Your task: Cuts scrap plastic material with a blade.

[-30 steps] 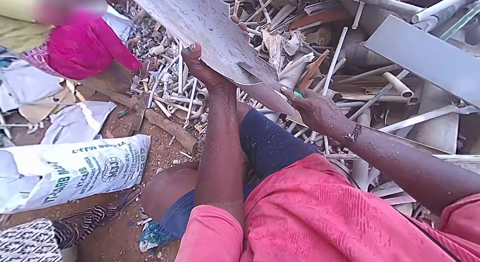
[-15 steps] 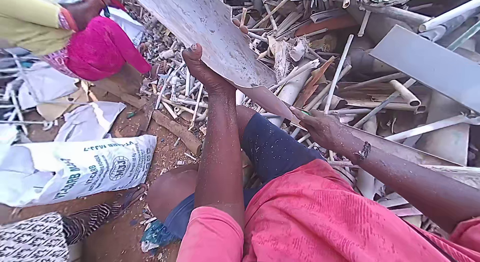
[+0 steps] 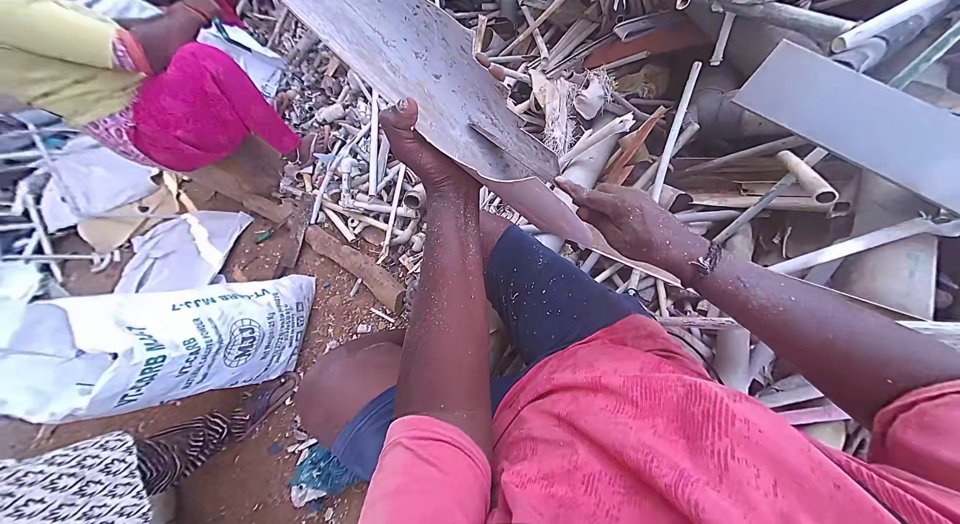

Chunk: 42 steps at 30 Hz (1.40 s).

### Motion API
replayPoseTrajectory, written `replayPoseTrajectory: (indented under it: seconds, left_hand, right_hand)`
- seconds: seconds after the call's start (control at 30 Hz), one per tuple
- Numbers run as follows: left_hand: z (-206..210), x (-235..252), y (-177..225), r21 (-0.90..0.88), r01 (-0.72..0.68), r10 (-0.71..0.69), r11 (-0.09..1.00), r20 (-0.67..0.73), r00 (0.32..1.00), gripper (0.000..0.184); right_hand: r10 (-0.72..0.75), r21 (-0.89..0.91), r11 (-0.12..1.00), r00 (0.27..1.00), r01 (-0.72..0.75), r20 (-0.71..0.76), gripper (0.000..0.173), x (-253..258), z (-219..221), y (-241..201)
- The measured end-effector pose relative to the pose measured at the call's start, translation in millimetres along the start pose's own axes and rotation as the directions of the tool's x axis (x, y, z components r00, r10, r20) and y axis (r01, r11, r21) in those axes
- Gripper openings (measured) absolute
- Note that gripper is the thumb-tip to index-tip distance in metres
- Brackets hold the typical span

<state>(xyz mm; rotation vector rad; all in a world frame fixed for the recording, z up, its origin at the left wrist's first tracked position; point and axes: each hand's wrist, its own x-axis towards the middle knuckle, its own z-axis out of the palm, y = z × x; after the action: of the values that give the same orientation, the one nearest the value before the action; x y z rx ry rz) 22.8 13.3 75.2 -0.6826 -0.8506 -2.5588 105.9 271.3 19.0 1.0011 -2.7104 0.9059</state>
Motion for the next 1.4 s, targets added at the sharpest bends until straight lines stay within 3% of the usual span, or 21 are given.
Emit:
replayPoseTrajectory:
  seconds: [0.07, 0.17, 0.27, 0.47, 0.63, 0.8, 0.9, 1.03, 1.13, 1.2, 1.27, 1.33, 1.4]
  left_hand:
    - [1.6, 0.6, 8.9, 0.003, -0.036, 0.036, 0.999, -0.002, 0.999, 0.072]
    - [-9.4, 2.0, 16.3, -0.087, -0.012, 0.013, 0.996, 0.015, 1.000, 0.077]
    - [-10.8, 1.5, 12.7, -0.081, 0.005, -0.005, 0.997, 0.010, 1.000, 0.081]
    - [-16.8, 3.2, 8.1, -0.112, -0.024, 0.025, 0.993, 0.004, 1.000, 0.081]
    - [-39.0, 1.5, 6.3, 0.077, -0.213, 0.221, 0.974, -0.125, 0.967, 0.069]
    - [-22.4, 1.5, 11.1, -0.069, -0.079, 0.079, 0.994, -0.001, 0.997, 0.085]
    - [-23.6, -0.8, 7.3, 0.004, -0.151, 0.151, 0.989, -0.078, 0.986, 0.069]
    - [-34.7, 2.0, 9.3, -0.090, -0.062, 0.068, 0.994, 0.072, 0.995, 0.082]
    - [-27.5, 7.4, 14.8, -0.113, 0.011, 0.005, 0.994, 0.147, 0.989, 0.088]
    - [-21.9, 12.8, 21.8, -0.130, 0.035, -0.009, 0.991, 0.197, 0.980, 0.090]
    - [-22.3, 16.2, 25.4, -0.147, 0.018, 0.018, 0.989, 0.238, 0.971, 0.092]
    - [-19.0, 16.6, 25.2, -0.160, 0.016, 0.025, 0.987, 0.248, 0.968, 0.095]
    - [-9.7, 17.9, 23.4, -0.183, 0.046, -0.001, 0.982, 0.239, 0.971, 0.096]
  right_hand:
    - [-0.076, 0.119, 0.990, 0.997, 0.075, 0.009, 0.043, 2.6, -0.7, 11.8]
    - [0.065, 0.323, 0.944, 0.998, -0.065, 0.010, 0.038, 1.1, -7.1, 23.2]
    - [0.110, 0.458, 0.876, 0.987, -0.152, 0.117, 0.041, -0.6, 3.9, 16.4]
    - [0.106, 0.339, 0.935, 0.994, -0.107, 0.023, 0.039, 5.7, 4.6, 11.8]
    - [0.102, 0.250, 0.964, 0.994, -0.090, -0.038, 0.040, 6.4, 6.7, 11.1]
    - [0.098, 0.289, 0.953, 0.995, -0.086, -0.026, 0.038, 7.9, 8.5, 11.0]
    - [0.081, 0.425, 0.901, 0.996, -0.092, 0.045, 0.038, 7.6, 11.8, 16.3]
    - [0.120, 0.570, 0.808, 0.989, -0.148, 0.087, 0.038, 10.6, 8.5, 24.1]
    - [0.028, 0.700, 0.678, 0.959, -0.225, 0.282, 0.035, 1.8, 9.5, 15.2]
    - [-0.021, 0.624, 0.770, 0.972, -0.134, 0.235, 0.036, -7.0, 11.9, 11.8]
    - [-0.026, 0.341, 0.940, 0.999, 0.012, 0.037, 0.038, -13.1, 15.8, 17.1]
    - [0.032, 0.106, 0.994, 0.991, -0.018, -0.131, 0.040, -14.1, 21.3, 22.5]
    - [0.084, 0.080, 0.995, 0.971, -0.067, -0.223, 0.039, -14.4, 21.9, 21.0]
